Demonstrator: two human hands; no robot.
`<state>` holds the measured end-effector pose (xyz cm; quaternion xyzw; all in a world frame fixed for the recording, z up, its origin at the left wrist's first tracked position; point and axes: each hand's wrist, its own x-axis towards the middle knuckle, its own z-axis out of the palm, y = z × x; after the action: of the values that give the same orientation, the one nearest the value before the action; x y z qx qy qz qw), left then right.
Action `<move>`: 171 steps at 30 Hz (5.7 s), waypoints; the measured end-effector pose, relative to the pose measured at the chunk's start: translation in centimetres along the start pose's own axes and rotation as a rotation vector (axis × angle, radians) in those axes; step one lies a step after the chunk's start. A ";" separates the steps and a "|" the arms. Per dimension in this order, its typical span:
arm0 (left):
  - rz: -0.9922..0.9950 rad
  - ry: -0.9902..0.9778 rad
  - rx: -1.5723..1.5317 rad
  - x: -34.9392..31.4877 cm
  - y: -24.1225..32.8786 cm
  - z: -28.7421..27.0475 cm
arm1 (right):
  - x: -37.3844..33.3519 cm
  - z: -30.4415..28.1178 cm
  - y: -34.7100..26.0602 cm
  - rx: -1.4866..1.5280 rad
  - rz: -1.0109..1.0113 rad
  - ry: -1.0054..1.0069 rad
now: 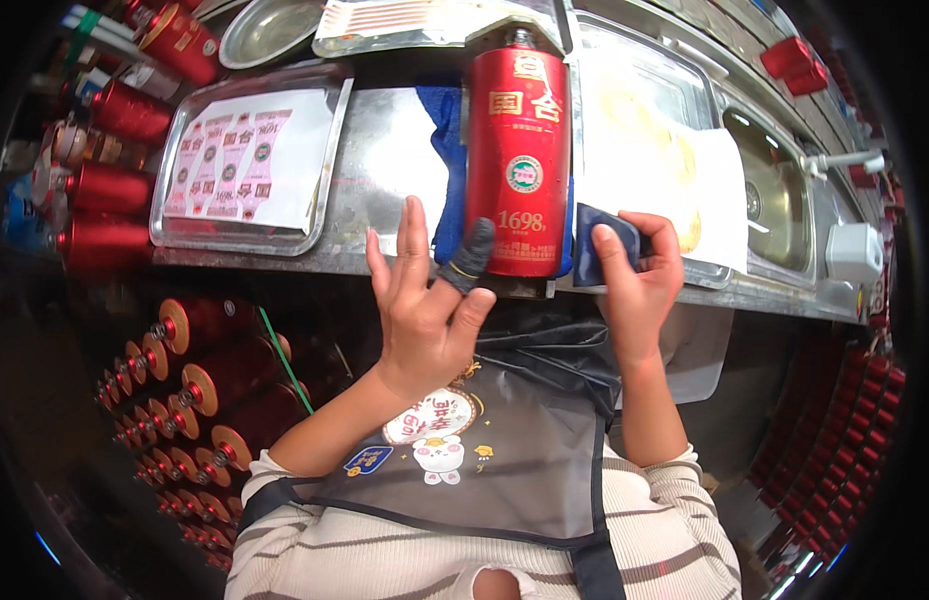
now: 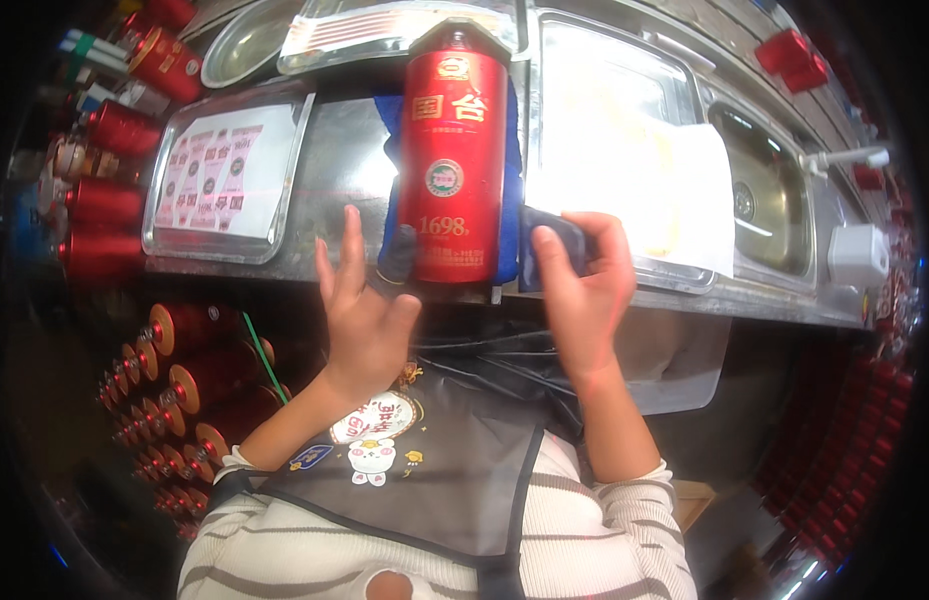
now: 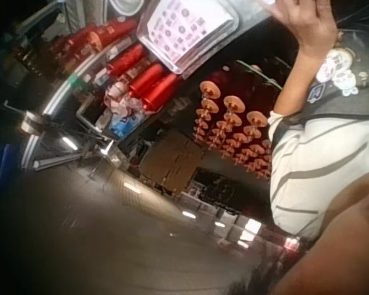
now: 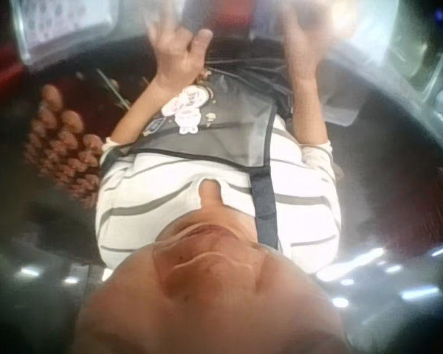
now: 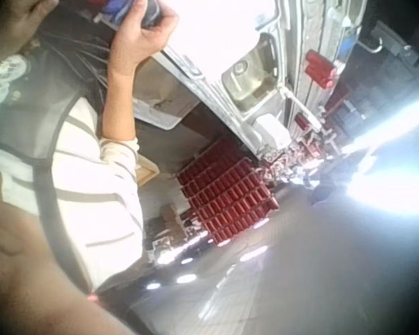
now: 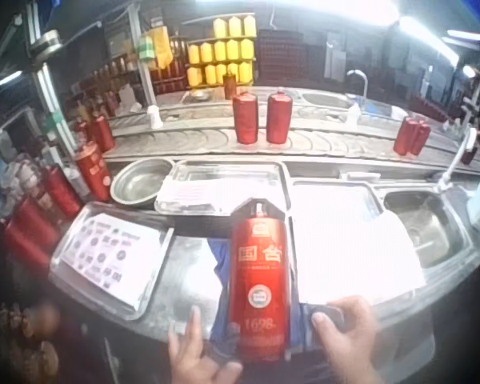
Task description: The person applies gold circular labels to the necks of red cylindrical bottles. They pick up each label, align it around the bottle neck, and smooth it into place. The person also wipes the bottle surface with a blue cloth before labeling.
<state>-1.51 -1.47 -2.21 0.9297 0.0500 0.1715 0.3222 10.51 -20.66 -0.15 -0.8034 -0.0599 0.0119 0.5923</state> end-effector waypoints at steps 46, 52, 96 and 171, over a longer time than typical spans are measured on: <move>-0.164 0.196 -0.306 -1.6 0.9 0.3 | 5.9 5.4 -7.6 -0.488 -1.172 -0.386; -0.228 0.241 -0.713 2.3 0.0 -0.6 | -0.8 0.8 -5.6 -0.265 -1.106 -0.667; -0.335 -0.056 0.236 33.3 -19.6 -7.9 | 6.2 -0.7 0.3 0.297 0.172 -0.092; -0.382 0.219 -0.886 2.5 0.7 -1.0 | 0.2 -0.9 -2.9 0.048 0.156 -0.477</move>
<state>0.45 -0.97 -0.36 0.6541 0.1753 0.2109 0.7049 10.51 -20.69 2.92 -0.7659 -0.1353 0.2484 0.5775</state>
